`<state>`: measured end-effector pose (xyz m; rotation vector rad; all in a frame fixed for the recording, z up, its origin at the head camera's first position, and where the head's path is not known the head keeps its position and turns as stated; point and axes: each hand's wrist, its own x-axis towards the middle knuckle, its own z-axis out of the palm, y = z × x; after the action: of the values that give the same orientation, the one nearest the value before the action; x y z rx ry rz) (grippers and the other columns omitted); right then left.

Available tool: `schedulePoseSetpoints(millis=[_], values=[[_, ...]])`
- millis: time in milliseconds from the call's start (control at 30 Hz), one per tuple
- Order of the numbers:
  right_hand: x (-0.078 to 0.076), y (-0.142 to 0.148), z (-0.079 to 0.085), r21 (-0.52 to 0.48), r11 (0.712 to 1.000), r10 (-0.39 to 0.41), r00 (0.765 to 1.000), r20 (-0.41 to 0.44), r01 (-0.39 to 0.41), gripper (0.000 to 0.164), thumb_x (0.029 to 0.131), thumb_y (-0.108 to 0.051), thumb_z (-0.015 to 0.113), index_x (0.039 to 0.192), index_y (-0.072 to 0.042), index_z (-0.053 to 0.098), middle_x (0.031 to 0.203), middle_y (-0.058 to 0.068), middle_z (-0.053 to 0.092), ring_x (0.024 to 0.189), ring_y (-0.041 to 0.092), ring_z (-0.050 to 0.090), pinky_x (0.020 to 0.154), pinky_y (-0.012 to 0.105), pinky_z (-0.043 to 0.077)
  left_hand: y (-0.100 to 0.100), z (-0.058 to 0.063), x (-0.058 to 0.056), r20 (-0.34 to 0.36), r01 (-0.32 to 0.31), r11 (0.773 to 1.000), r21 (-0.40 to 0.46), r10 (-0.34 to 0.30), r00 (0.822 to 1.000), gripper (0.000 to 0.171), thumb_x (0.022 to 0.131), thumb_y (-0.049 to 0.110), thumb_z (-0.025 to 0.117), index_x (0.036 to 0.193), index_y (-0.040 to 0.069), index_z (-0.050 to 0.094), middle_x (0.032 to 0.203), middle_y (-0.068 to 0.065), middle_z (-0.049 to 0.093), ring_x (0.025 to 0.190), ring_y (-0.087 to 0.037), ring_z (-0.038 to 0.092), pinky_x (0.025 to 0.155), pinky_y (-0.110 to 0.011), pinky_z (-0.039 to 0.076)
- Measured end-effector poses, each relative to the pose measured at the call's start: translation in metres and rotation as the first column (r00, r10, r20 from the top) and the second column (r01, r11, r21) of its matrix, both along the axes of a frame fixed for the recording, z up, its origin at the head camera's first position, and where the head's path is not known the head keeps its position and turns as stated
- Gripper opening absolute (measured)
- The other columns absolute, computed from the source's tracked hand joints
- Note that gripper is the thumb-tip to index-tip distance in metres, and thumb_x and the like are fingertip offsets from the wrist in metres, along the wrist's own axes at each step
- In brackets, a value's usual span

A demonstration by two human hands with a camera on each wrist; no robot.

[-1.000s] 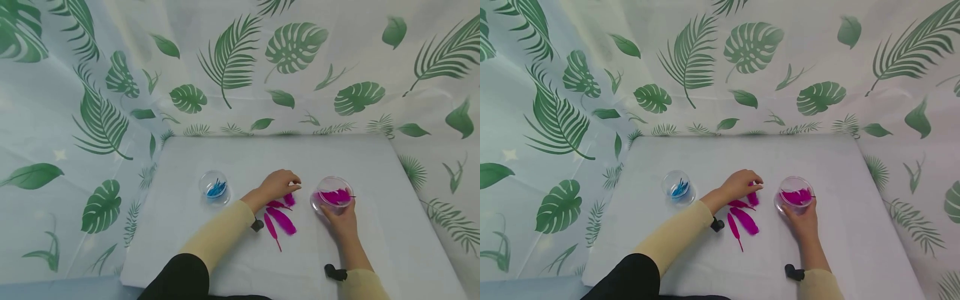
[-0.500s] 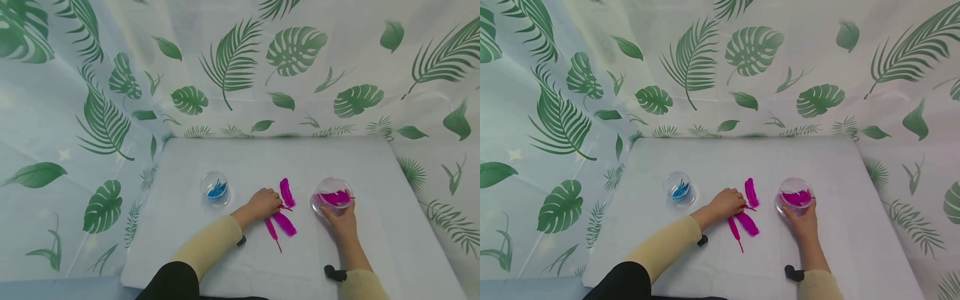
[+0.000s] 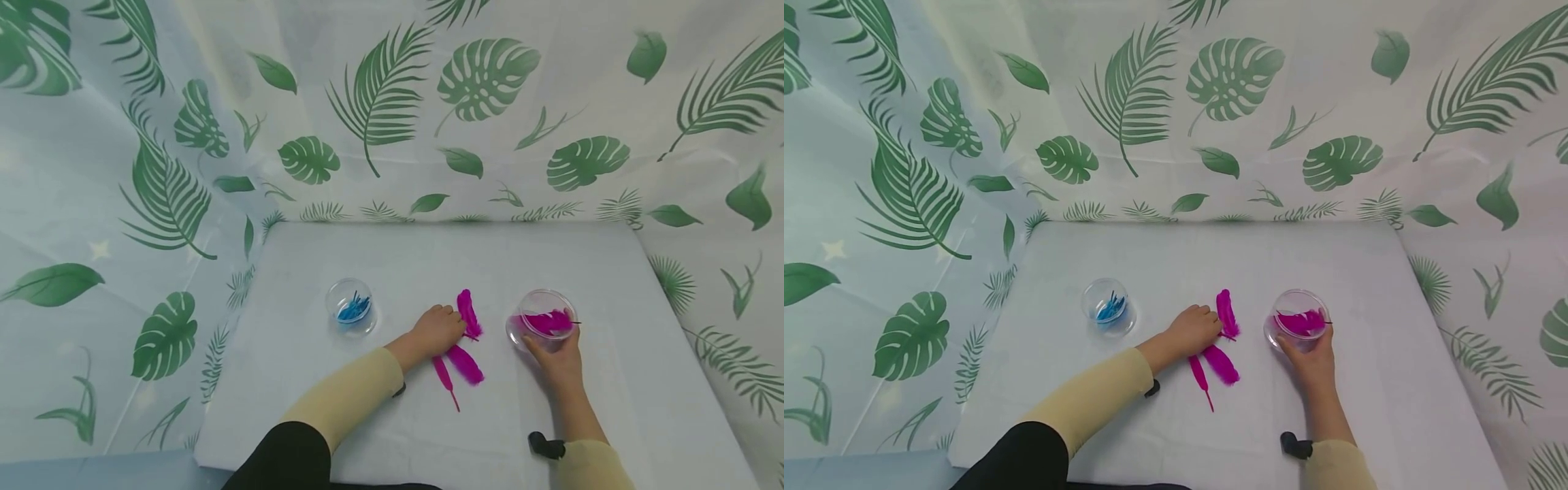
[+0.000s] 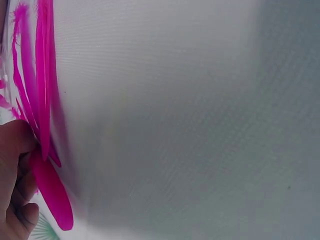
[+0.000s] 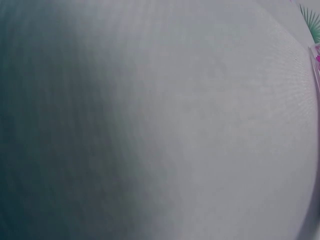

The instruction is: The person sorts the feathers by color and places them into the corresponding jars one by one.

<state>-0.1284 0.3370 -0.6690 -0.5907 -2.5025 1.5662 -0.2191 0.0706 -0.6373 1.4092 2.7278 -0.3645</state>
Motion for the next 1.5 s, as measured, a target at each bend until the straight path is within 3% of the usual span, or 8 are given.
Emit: schedulePoseSetpoints(millis=[267, 567, 733, 1067, 1233, 1367, 1500], values=[[0.001, 0.001, 0.004, 0.002, 1.0, -0.006, 1.0, -0.006, 0.006, 0.111, 0.08, -0.035, 0.082, 0.158, -0.033, 0.003, 0.164, 0.016, 0.022, 0.153, 0.034, 0.017, 0.123, 0.054, 0.012, 0.002, 0.006, -0.001, 0.018, 0.027, 1.0, -0.01, -0.027, 0.999, 0.019, 0.102, 0.028, 0.05, 0.116, 0.026, 0.063, 0.108, 0.009, 0.064, 0.099, -0.01, 0.054, 0.086, -0.026, 0.045], [0.001, 0.005, 0.009, 0.002, 1.0, -0.015, 1.0, -0.01, 0.015, 0.11, 0.081, -0.033, 0.082, 0.158, -0.031, 0.003, 0.164, 0.016, 0.021, 0.153, 0.035, 0.016, 0.123, 0.055, 0.012, 0.003, 0.023, -0.009, 0.155, 0.083, 0.994, 0.072, -0.094, 0.983, 0.018, 0.099, 0.032, 0.058, 0.115, 0.027, 0.063, 0.11, 0.012, 0.064, 0.102, -0.008, 0.056, 0.093, -0.025, 0.047], [0.001, 0.008, 0.009, 0.003, 1.0, -0.013, 1.0, -0.024, 0.014, 0.11, 0.08, -0.033, 0.082, 0.158, -0.032, 0.004, 0.163, 0.016, 0.022, 0.152, 0.035, 0.017, 0.123, 0.056, 0.012, 0.01, 0.044, -0.021, 0.216, 0.057, 0.984, 0.167, -0.093, 0.972, 0.017, 0.099, 0.031, 0.059, 0.112, 0.025, 0.067, 0.104, 0.012, 0.066, 0.096, -0.007, 0.057, 0.092, -0.023, 0.047], [0.003, 0.008, 0.006, 0.002, 1.0, -0.011, 0.999, 0.053, 0.011, 0.112, 0.081, -0.042, 0.079, 0.159, -0.03, -0.001, 0.165, 0.017, 0.016, 0.153, 0.037, 0.012, 0.122, 0.059, 0.011, 0.043, 0.106, -0.041, 0.123, 0.078, 0.933, 0.35, -0.129, 0.984, 0.017, 0.1, 0.028, 0.055, 0.109, 0.025, 0.069, 0.101, 0.014, 0.067, 0.094, -0.005, 0.057, 0.089, -0.02, 0.047], [0.003, 0.005, 0.009, 0.002, 1.0, -0.015, 0.996, 0.089, 0.015, 0.114, 0.081, -0.045, 0.079, 0.159, -0.025, -0.002, 0.165, 0.018, 0.016, 0.153, 0.037, 0.013, 0.122, 0.059, 0.012, 0.069, 0.135, -0.042, 0.155, 0.051, 0.904, 0.423, -0.127, 0.98, 0.017, 0.1, 0.031, 0.056, 0.11, 0.026, 0.069, 0.102, 0.014, 0.066, 0.094, -0.004, 0.056, 0.089, -0.017, 0.045], [0.002, 0.003, 0.012, -0.006, 1.0, -0.008, 0.995, 0.1, 0.009, 0.116, 0.08, -0.047, 0.079, 0.159, -0.024, -0.002, 0.164, 0.018, 0.017, 0.153, 0.037, 0.013, 0.121, 0.06, 0.012, 0.091, 0.143, -0.039, 0.177, 0.037, 0.89, 0.454, -0.131, 0.976, 0.019, 0.101, 0.032, 0.056, 0.113, 0.027, 0.068, 0.105, 0.015, 0.066, 0.094, -0.003, 0.055, 0.089, -0.016, 0.043], [0.002, 0.001, 0.012, -0.011, 1.0, 0.002, 0.999, 0.054, -0.001, 0.114, 0.079, -0.042, 0.081, 0.159, -0.024, 0.001, 0.162, 0.021, 0.022, 0.152, 0.038, 0.018, 0.121, 0.059, 0.013, 0.109, 0.144, -0.033, 0.179, 0.04, 0.881, 0.472, -0.139, 0.974, 0.021, 0.101, 0.033, 0.055, 0.117, 0.027, 0.068, 0.107, 0.016, 0.067, 0.095, -0.001, 0.056, 0.091, -0.014, 0.042]])
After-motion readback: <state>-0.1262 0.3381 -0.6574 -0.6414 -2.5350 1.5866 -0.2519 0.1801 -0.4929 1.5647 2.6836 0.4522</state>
